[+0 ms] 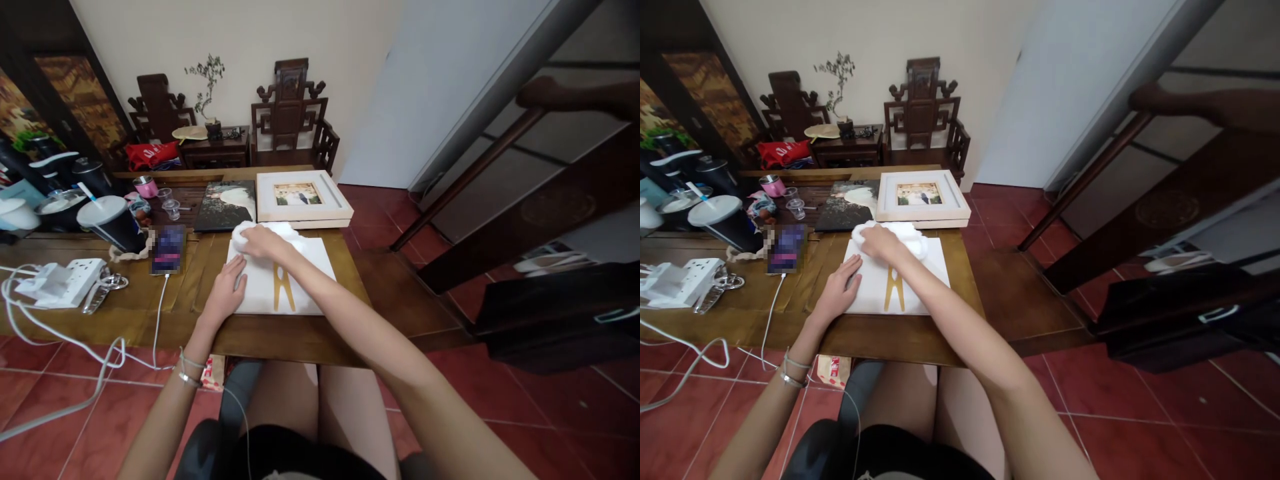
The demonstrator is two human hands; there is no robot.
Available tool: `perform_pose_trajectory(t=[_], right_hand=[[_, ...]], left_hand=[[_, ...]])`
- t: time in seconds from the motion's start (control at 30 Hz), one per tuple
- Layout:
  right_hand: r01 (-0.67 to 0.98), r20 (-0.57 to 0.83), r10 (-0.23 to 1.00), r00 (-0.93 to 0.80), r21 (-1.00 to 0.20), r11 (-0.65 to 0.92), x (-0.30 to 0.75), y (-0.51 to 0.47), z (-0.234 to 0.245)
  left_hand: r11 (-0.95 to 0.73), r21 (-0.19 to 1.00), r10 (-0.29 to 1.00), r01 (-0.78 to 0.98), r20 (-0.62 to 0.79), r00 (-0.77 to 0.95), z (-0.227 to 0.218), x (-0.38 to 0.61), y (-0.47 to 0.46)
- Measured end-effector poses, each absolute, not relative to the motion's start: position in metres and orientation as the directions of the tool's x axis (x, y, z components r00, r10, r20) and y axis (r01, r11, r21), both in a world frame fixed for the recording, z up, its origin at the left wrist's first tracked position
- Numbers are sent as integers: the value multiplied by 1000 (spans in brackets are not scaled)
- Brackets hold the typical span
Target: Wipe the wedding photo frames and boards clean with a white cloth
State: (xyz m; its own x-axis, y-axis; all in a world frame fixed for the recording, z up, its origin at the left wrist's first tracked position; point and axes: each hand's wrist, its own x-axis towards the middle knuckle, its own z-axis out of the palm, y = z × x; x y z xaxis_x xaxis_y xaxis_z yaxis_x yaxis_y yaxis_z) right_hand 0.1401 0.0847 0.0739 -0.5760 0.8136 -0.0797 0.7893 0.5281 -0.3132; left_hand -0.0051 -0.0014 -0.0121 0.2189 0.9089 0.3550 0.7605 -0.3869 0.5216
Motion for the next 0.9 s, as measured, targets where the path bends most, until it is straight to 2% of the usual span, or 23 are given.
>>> perform_pose_trajectory(t=[0.17,0.3,0.4,0.53,0.7,0.9], right_hand=[[866,-47,886,-462,-239,439,219,89,62],[885,-23,901,-434,-198,422,260,62,50],[862,26,879,-475,-189,471,271,18,33],[762,153,777,-610,-156,629,276,-50,18],[755,148,783,-605,-205,622,277,-66,30],[793,118,837,-534,-273,544,265,5,38]], left_hand=[[-393,520,906,758,359,223,-15,-4,-2],[-392,512,907,764,353,229,-14,-3,-3],[-390,505,908,770,348,232,-14,-3,-4],[-396,502,902,769,370,223,-15,-3,-4],[-406,501,894,764,390,219,-20,-3,-2],[-400,524,897,752,390,206,-18,-6,-1]])
